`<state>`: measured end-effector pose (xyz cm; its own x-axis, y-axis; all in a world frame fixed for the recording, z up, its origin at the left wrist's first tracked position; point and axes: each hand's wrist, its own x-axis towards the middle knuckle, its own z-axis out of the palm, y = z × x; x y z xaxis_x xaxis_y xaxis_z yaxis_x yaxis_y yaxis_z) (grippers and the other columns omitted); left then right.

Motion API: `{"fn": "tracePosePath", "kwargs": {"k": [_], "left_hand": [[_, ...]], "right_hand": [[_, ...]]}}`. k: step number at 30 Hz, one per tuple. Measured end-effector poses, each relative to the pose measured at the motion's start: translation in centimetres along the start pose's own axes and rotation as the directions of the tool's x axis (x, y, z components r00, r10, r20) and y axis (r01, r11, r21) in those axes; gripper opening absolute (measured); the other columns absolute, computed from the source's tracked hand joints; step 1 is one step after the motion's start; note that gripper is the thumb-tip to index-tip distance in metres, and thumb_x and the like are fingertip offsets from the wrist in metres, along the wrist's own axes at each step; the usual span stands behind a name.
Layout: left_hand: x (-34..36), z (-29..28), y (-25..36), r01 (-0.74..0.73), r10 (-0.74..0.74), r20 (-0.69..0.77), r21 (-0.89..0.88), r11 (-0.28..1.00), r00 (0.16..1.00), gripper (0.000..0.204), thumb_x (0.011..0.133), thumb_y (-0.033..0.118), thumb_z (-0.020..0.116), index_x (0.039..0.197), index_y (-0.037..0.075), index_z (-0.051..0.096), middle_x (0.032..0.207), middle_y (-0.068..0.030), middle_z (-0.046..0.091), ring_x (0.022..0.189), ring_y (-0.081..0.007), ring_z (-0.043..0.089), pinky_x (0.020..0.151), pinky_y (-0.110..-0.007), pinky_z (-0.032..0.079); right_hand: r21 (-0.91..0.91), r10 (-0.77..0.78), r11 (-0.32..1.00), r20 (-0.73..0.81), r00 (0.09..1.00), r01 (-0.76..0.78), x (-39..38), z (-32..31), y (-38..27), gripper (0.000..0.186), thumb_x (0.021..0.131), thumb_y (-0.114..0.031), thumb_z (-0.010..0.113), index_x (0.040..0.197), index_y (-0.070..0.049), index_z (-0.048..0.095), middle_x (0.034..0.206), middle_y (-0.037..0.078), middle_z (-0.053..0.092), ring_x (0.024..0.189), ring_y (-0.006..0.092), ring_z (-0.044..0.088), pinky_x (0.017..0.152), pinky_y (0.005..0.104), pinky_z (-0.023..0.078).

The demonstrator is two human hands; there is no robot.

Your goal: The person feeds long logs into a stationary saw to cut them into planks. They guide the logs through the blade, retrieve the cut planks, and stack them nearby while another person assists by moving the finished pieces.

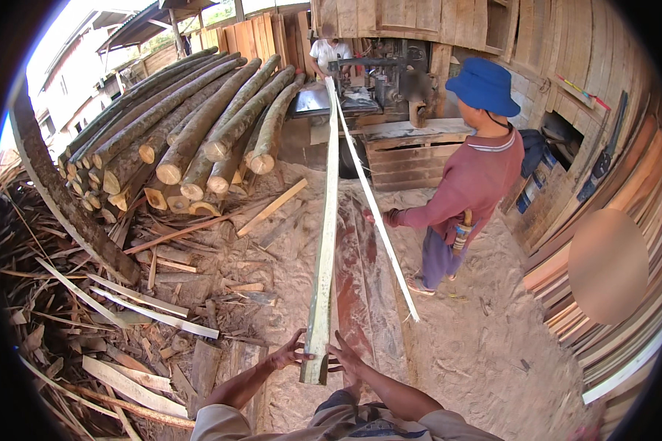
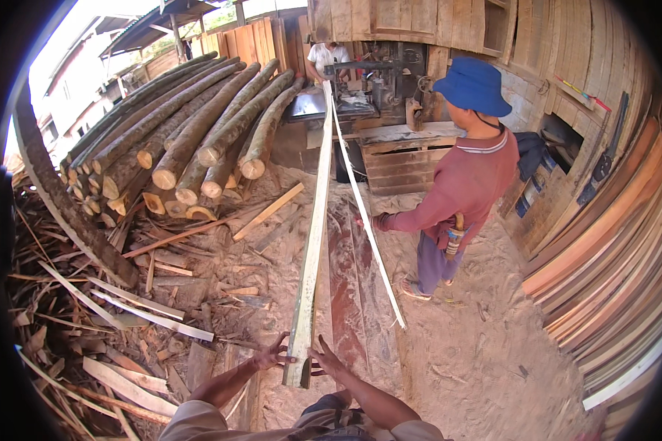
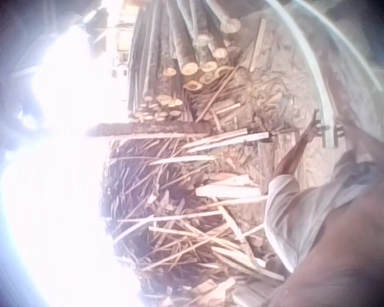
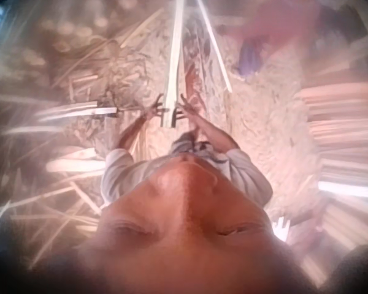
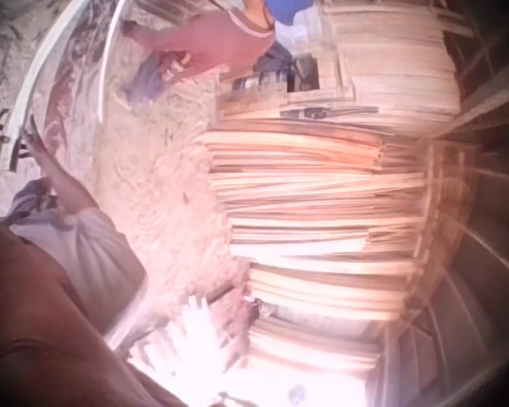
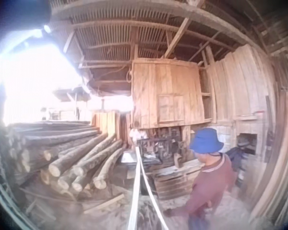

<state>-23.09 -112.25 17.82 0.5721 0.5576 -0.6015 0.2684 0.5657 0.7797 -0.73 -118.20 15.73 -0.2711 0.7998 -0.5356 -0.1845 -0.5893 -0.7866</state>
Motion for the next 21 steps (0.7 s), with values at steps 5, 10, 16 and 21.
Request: {"fn": "tracePosePath", "kwargs": {"k": [5,10,16,21], "left_hand": [[-3.5,2.9,-5.9,-0.045,0.049,0.051,-0.076,0.996,0.998,0.103,0.075,0.007,0.077,0.146,0.029,0.007,0.13,-0.0135,0.047,0.123,-0.031,0.046,0.092,-0.051,0.045],[-8.7,6.8,-8.5,-0.041,0.045,0.089,-0.045,0.998,0.995,0.1,0.077,0.006,0.075,0.146,0.031,0.007,0.131,-0.012,0.048,0.122,-0.0288,0.048,0.092,-0.051,0.046],[-14.2,7.8,-15.0,-0.069,0.085,0.145,-0.114,0.991,0.986,0.099,0.077,0.006,0.075,0.145,0.032,0.008,0.133,-0.0111,0.047,0.121,-0.0276,0.05,0.092,-0.052,0.045],[-18.7,10.8,-19.1,-0.067,0.072,0.134,-0.047,0.997,0.988,0.097,0.082,0.008,0.07,0.147,0.035,0.003,0.136,-0.0118,0.043,0.125,-0.0271,0.048,0.094,-0.051,0.047]], "right_hand": [[-0.089,-0.038,0.995,0.074,0.997,0.044,-6.2,2.1,5.1,0.09,0.089,-0.049,0.058,0.151,-0.017,0.001,0.129,0.022,0.051,0.105,0.0271,0.059,0.078,0.0395,0.056],[-0.109,-0.012,0.994,0.068,0.998,0.02,-13.2,4.2,7.3,0.091,0.089,-0.052,0.058,0.151,-0.017,0.002,0.132,0.02,0.048,0.113,0.029,0.055,0.078,0.0409,0.056],[-0.083,-0.021,0.996,0.097,0.995,0.029,-17.8,8.1,12.9,0.094,0.087,-0.055,0.059,0.151,-0.018,0.002,0.135,0.02,0.046,0.116,0.0323,0.053,0.085,0.0445,0.053],[-0.056,-0.03,0.998,0.07,0.997,0.034,-22.9,10.2,17.1,0.094,0.086,-0.054,0.06,0.151,-0.022,0.0,0.127,0.021,0.052,0.113,0.0323,0.054,0.083,0.0449,0.054]]}}
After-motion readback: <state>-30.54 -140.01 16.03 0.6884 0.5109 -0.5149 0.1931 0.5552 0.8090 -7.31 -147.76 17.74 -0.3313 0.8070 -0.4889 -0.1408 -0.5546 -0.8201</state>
